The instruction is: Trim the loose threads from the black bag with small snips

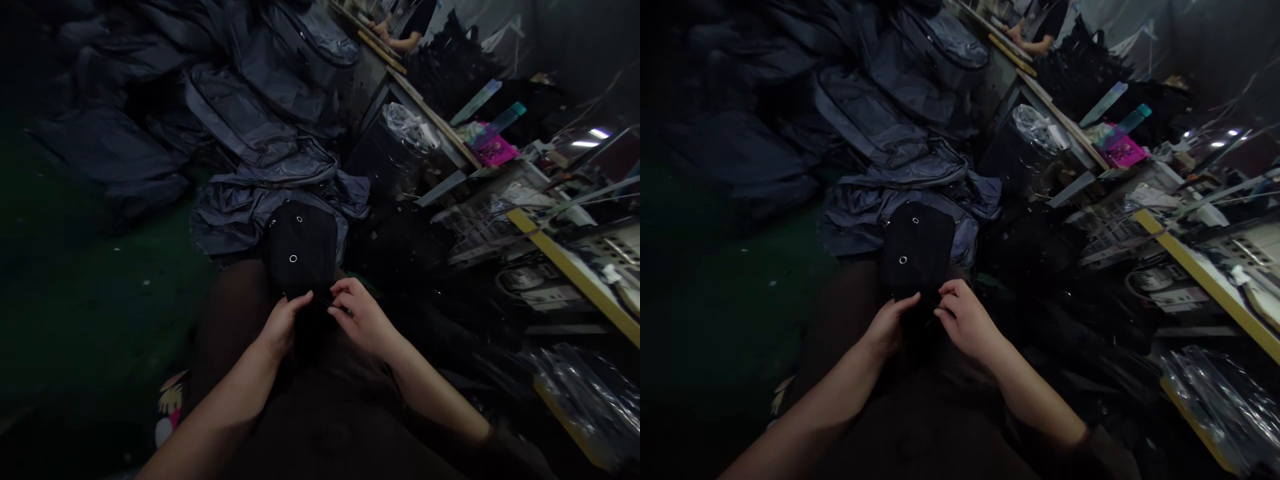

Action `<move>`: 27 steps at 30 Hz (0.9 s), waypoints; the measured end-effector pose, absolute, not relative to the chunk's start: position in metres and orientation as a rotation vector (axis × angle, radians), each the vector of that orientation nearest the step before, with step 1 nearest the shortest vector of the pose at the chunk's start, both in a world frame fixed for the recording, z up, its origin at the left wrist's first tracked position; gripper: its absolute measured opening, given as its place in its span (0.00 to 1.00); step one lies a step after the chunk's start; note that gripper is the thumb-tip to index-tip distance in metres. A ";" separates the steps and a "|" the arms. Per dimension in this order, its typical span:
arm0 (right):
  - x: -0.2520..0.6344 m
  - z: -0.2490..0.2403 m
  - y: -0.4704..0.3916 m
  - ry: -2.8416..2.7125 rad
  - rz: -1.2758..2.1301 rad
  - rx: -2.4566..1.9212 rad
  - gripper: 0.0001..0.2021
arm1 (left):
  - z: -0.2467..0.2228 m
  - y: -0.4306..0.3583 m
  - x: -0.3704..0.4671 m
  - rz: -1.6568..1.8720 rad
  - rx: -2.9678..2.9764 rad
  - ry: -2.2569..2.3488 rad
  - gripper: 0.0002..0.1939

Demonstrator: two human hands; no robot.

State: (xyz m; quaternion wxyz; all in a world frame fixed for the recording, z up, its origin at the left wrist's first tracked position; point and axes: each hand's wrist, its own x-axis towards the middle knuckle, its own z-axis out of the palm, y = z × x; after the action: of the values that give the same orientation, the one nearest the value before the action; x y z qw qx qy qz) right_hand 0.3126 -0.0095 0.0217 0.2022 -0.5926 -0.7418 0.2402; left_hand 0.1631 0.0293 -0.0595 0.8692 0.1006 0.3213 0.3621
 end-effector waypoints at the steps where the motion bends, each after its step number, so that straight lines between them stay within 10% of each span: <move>1: 0.313 0.022 -0.009 -2.077 0.671 -1.648 0.04 | -0.060 0.029 0.163 0.759 0.210 0.673 0.15; 27: 0.301 0.021 -0.013 -2.020 0.590 -1.713 0.05 | -0.063 0.029 0.163 0.749 0.201 0.696 0.12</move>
State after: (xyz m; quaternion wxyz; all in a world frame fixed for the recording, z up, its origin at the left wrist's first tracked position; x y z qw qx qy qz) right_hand 0.3013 -0.0128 0.0214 0.2123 -0.6168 -0.7276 0.2124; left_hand 0.1631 0.0286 -0.0625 0.8673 0.0958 0.3326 0.3577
